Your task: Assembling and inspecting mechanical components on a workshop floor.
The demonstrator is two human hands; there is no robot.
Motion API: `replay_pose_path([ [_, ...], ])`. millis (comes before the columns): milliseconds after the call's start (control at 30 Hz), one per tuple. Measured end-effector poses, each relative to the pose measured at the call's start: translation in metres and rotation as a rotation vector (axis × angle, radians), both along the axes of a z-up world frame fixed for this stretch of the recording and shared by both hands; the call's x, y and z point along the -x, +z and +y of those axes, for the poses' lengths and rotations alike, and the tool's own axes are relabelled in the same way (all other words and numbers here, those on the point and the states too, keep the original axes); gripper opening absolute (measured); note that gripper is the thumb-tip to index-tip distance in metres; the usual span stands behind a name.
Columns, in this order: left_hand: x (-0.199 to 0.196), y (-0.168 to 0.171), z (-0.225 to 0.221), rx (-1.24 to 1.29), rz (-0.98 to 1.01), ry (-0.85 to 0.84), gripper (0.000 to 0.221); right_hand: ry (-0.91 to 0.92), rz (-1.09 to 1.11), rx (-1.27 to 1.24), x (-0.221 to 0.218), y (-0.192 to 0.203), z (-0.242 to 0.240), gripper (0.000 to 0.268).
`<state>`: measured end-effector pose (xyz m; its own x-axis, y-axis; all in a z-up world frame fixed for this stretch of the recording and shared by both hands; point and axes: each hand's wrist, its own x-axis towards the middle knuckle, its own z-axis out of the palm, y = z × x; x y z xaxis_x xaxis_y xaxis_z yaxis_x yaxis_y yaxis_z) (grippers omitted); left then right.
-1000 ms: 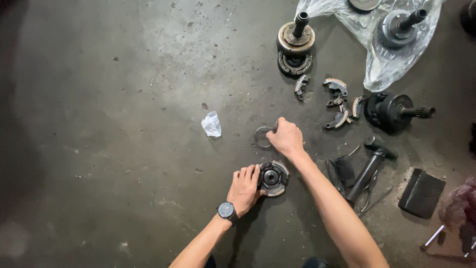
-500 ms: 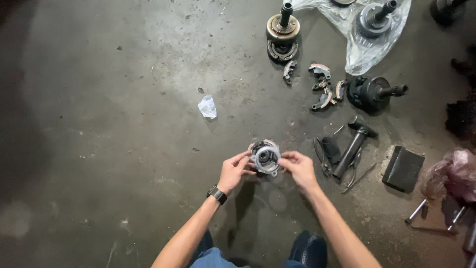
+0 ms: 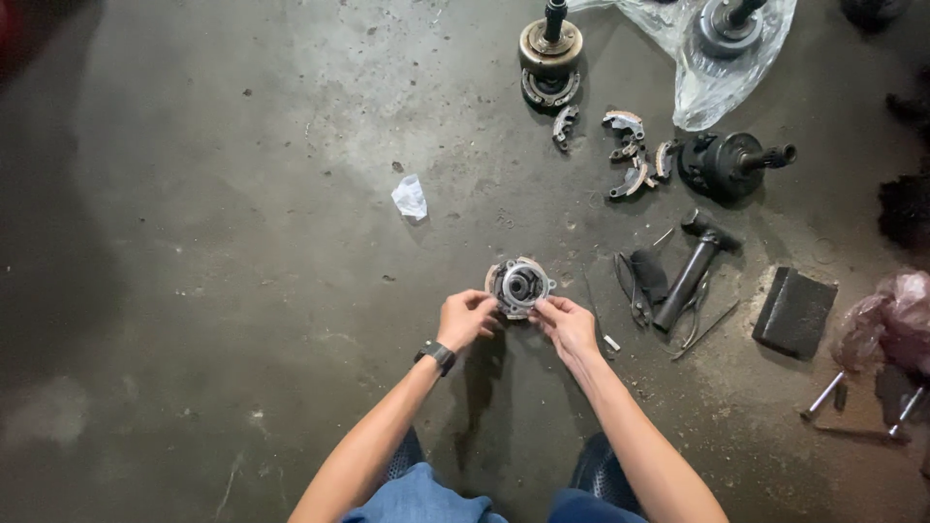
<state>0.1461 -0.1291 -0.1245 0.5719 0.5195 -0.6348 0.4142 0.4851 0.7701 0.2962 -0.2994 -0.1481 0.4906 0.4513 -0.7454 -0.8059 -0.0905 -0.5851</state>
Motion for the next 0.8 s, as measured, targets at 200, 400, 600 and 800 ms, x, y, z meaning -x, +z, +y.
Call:
replay_pose_path([
  [200, -0.007, -0.018, -0.015, 0.106, 0.019, 0.008, 0.027, -0.032, -0.006, 0.076, 0.010, 0.012, 0.017, 0.016],
  [400, -0.008, -0.011, -0.018, 0.094, 0.079, 0.071, 0.022, -0.008, 0.022, 0.077, 0.015, 0.012, 0.017, 0.016],
  [600, -0.002, -0.028, -0.017, 0.163, 0.045, 0.129, 0.022, 0.124, -0.011, 0.153, 0.019, 0.011, 0.020, 0.019],
  [800, -0.006, -0.022, -0.017, 0.096, 0.083, 0.138, 0.019, 0.241, -0.144, 0.264, 0.017, 0.024, 0.024, 0.025],
])
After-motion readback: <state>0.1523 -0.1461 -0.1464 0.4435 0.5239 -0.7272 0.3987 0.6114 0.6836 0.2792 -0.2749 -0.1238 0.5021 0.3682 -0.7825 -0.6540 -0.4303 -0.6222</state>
